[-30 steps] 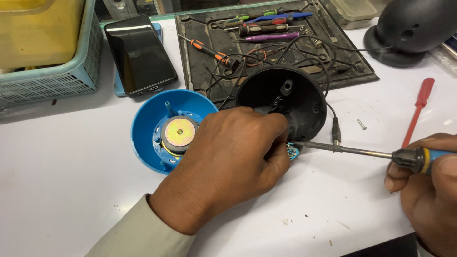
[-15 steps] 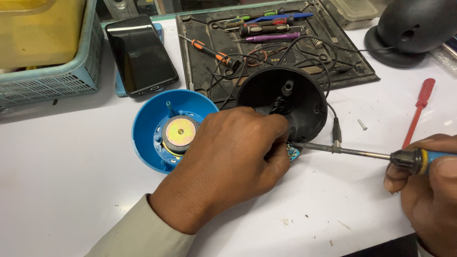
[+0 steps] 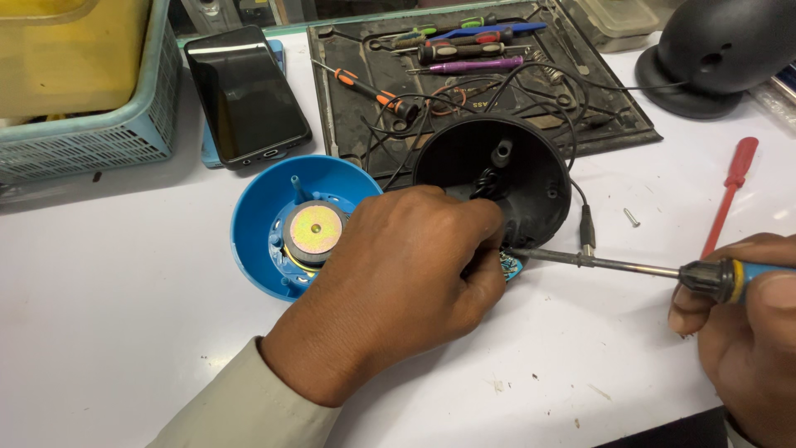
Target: The person uses a soldering iron to work on a small circuit board inside a black plastic housing, then sets the tool down and reassembles the housing with a blue cover. The person handles wires and aligns the two halves of the device before closing it.
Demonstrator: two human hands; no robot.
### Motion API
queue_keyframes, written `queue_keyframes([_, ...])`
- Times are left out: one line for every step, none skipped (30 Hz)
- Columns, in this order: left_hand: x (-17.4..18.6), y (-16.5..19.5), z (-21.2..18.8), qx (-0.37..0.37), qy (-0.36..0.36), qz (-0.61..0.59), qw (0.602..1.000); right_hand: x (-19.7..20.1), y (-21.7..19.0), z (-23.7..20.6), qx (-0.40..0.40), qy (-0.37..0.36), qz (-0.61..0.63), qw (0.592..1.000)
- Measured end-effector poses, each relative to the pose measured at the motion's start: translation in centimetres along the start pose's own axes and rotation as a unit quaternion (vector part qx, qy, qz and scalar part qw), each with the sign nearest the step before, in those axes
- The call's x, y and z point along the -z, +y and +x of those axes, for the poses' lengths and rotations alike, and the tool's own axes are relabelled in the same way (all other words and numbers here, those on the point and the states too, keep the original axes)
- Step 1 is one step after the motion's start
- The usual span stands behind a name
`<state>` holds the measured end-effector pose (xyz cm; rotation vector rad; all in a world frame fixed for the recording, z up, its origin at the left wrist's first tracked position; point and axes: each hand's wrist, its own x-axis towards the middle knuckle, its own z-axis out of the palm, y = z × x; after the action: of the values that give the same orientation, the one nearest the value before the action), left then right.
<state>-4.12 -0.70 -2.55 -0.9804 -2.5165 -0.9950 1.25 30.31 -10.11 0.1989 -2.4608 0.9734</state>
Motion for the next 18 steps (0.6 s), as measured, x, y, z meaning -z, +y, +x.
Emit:
queue_keyframes([0.00,0.01,-0.01,0.001,-0.002,0.001,1.000,0.03,-0.01,0.04,0.012,-0.003,-0.004,1.000])
queue_keyframes([0.00,0.01,-0.02,0.002,-0.004,0.002,1.000,0.10,-0.01,0.20,0.071,-0.009,-0.084,0.994])
queue_keyframes([-0.01,-0.01,0.00,0.002,-0.006,0.003,1.000,0.06,-0.06,0.28,0.129,-0.015,-0.163,0.978])
queue_keyframes([0.01,-0.01,0.03,0.004,-0.008,0.003,1.000,0.07,-0.12,0.41,0.081,-0.014,-0.136,0.987])
queue_keyframes([0.02,-0.01,0.07,0.005,-0.010,0.003,1.000,-0.03,-0.19,0.53,0.033,-0.013,-0.108,0.993])
queue_keyframes([0.02,-0.02,0.08,0.007,-0.013,0.003,1.000,-0.11,-0.30,0.61,-0.016,-0.012,-0.081,0.997])
queue_keyframes([0.03,-0.02,0.11,0.005,-0.012,0.003,1.000,-0.12,-0.41,0.72,-0.043,-0.007,-0.021,0.999])
queue_keyframes([0.06,0.01,0.13,0.004,-0.011,0.003,1.000,-0.14,-0.55,0.75,-0.069,-0.002,0.040,0.997])
queue_keyframes([0.07,0.04,0.14,0.003,-0.010,0.003,1.000,-0.07,-0.66,0.80,-0.095,0.003,0.099,0.990])
queue_keyframes([0.06,0.04,0.17,0.004,-0.013,0.004,1.000,0.01,-0.78,0.80,-0.086,0.001,0.075,0.994])
queue_keyframes([0.06,0.01,0.24,0.005,-0.015,0.005,1.000,0.13,-0.85,0.77,-0.076,0.000,0.051,0.996])
queue_keyframes([0.11,0.01,0.31,0.007,-0.017,0.006,1.000,0.27,-0.89,0.75,-0.066,-0.002,0.026,0.997])
queue_keyframes([0.14,0.03,0.37,0.009,-0.018,0.006,1.000,0.28,-0.87,0.70,-0.067,0.001,0.053,0.996])
queue_keyframes([0.15,0.03,0.45,0.010,-0.018,0.005,1.000,0.31,-0.81,0.64,-0.067,0.005,0.080,0.994])
queue_keyframes([0.17,0.00,0.56,0.011,-0.019,0.005,1.000,0.30,-0.71,0.59,-0.068,0.009,0.107,0.992])
queue_keyframes([0.17,0.04,0.55,0.011,-0.019,0.006,1.000,0.27,-0.58,0.50,-0.058,0.010,0.125,0.990])
queue_keyframes([0.17,0.05,0.53,0.011,-0.019,0.007,1.000,0.24,-0.44,0.44,-0.048,0.010,0.143,0.989])
queue_keyframes([0.17,0.05,0.53,0.012,-0.019,0.009,1.000,0.21,-0.30,0.36,-0.045,0.010,0.150,0.988])
